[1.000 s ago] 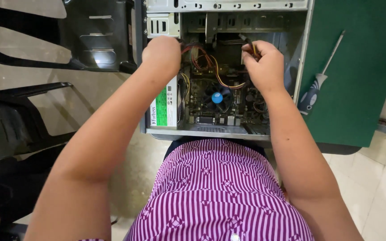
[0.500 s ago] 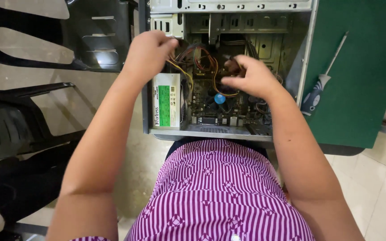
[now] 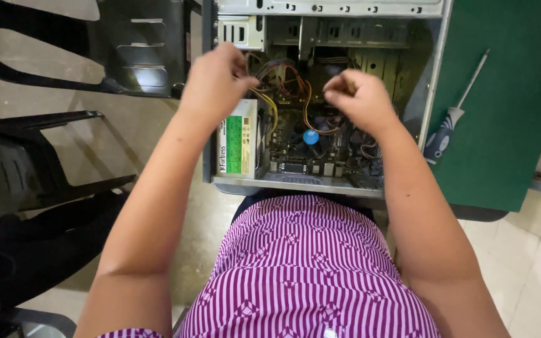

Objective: Organizing and connecting various internal cables and power connectors inside a desktop computer tower.

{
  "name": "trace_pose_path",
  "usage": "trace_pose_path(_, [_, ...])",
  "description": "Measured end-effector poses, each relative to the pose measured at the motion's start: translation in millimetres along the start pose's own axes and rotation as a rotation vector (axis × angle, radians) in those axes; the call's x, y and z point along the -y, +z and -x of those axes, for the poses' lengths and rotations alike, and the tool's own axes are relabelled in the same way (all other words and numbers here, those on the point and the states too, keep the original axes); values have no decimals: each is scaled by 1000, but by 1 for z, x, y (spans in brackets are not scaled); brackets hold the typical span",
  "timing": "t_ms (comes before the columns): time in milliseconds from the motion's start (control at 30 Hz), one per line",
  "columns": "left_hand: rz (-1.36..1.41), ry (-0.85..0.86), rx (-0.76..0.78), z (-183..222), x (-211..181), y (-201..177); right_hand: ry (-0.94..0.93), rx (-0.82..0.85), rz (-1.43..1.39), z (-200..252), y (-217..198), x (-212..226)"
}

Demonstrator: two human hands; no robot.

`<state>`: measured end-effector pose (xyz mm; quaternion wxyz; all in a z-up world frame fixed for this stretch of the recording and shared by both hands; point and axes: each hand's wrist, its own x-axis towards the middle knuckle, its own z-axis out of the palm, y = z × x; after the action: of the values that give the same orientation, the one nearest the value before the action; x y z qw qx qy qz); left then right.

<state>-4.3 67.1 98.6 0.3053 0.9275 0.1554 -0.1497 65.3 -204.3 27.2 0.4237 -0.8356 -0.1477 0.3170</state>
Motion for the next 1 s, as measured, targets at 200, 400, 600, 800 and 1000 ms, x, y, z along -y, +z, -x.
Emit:
trace_pose_path(200, [-356,-46,-1,-37,25,39,-102,-276,-731,5,-8,-2])
trace_pose_path(400, [-548,-233,94,-31,-7,30,-285,-460,-833,4,-11,-10])
trace_pose_path(600, [-396,254,-125,-10,-47,11,-600,-879,-327,7,-8,-19])
trace_pose_path(800, [-736,740,-21,-51,5,96,-626,-961,-442,8,-10,-27])
trace_pose_path(1000, [-881,553,56,-67,26,117,-630,-888,-459,9,-12,-27])
